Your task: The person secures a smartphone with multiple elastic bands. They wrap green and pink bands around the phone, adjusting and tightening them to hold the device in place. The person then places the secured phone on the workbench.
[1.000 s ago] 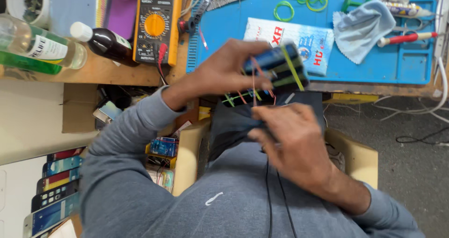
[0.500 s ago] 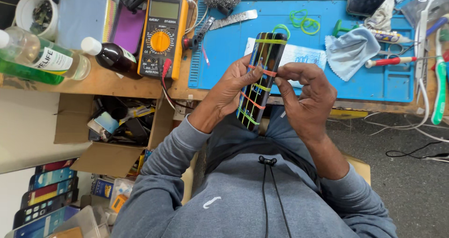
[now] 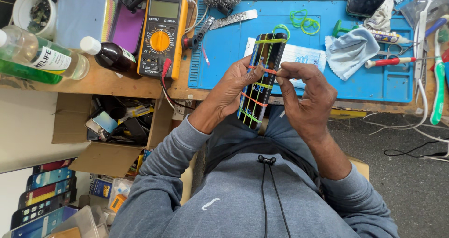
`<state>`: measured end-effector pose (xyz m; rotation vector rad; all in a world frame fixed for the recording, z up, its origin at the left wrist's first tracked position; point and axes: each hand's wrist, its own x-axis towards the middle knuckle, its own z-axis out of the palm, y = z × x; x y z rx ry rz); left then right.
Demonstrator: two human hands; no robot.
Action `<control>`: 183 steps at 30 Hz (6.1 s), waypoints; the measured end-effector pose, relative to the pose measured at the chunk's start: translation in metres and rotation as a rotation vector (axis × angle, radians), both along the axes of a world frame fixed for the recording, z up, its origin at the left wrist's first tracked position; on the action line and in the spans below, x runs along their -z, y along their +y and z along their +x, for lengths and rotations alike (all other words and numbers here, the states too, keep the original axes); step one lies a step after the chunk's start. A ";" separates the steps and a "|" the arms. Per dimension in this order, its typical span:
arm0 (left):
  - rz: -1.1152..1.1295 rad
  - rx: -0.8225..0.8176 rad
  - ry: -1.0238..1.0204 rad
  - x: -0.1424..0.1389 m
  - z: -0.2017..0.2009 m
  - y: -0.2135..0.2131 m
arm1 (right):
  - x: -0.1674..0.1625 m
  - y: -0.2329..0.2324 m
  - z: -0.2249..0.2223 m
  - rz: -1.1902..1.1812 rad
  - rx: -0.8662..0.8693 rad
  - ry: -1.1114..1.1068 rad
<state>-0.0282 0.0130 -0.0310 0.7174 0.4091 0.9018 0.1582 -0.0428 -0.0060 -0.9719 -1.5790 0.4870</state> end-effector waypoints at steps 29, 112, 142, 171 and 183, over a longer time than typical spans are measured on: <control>-0.030 -0.165 -0.031 0.015 0.010 0.004 | 0.025 0.005 0.004 -0.054 0.009 0.194; -0.021 -0.075 -0.469 0.010 -0.028 -0.017 | 0.035 0.057 -0.011 -0.561 -0.236 0.343; 0.786 -0.251 0.958 -0.035 -0.027 -0.019 | -0.062 0.031 0.030 -0.148 -0.175 -0.545; 0.112 -0.161 0.264 -0.016 -0.032 0.014 | -0.007 -0.006 0.008 -0.346 -0.118 0.086; 0.404 -0.084 0.473 -0.038 -0.033 0.040 | 0.000 0.001 0.000 -0.369 -0.129 0.200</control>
